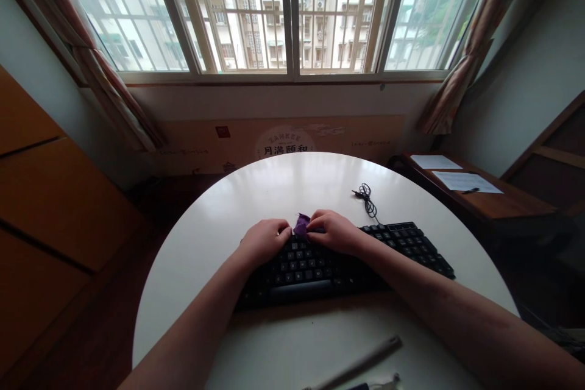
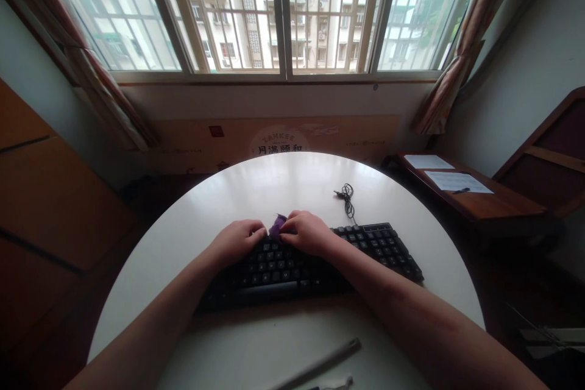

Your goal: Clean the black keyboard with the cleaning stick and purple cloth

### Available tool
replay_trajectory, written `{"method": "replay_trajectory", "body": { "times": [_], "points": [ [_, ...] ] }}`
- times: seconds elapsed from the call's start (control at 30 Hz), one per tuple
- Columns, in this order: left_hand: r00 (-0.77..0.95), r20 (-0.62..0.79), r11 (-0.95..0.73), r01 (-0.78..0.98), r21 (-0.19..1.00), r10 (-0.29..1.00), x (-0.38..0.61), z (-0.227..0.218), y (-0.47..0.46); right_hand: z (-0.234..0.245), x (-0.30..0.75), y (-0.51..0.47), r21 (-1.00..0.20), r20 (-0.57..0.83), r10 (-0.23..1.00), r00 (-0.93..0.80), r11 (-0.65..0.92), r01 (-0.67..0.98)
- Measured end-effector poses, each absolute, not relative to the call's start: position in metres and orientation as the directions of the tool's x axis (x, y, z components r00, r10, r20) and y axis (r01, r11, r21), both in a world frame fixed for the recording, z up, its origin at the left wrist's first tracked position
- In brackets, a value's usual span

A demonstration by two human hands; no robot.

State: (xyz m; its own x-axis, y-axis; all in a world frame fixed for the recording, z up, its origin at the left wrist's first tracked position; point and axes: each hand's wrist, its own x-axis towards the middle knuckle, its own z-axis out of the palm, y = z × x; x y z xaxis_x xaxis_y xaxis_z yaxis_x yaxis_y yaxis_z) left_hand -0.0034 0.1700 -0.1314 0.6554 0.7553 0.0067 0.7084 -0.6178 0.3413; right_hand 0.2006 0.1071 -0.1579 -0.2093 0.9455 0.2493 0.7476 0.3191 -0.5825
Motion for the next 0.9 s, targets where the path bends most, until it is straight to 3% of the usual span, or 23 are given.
{"method": "replay_trajectory", "body": {
  "times": [0.33, 0.6, 0.9],
  "points": [
    [0.634, 0.005, -0.592, 0.718, 0.365, 0.773, -0.0039, -0.1311, 0.1698, -0.159, 0.2007, 0.1075, -0.605, 0.33, 0.928, -0.175, 0.35, 0.716],
    [0.658, 0.015, -0.625, 0.706, 0.333, 0.752, -0.0035, -0.132, 0.1711, -0.1563, 0.1999, 0.1053, -0.507, 0.342, 0.877, -0.338, 0.475, 0.72],
    [0.646, 0.01, -0.604, 0.708, 0.365, 0.763, -0.0045, -0.1311, 0.1705, -0.1569, 0.1999, 0.107, -0.588, 0.314, 0.932, -0.183, 0.342, 0.733]
  ]
}}
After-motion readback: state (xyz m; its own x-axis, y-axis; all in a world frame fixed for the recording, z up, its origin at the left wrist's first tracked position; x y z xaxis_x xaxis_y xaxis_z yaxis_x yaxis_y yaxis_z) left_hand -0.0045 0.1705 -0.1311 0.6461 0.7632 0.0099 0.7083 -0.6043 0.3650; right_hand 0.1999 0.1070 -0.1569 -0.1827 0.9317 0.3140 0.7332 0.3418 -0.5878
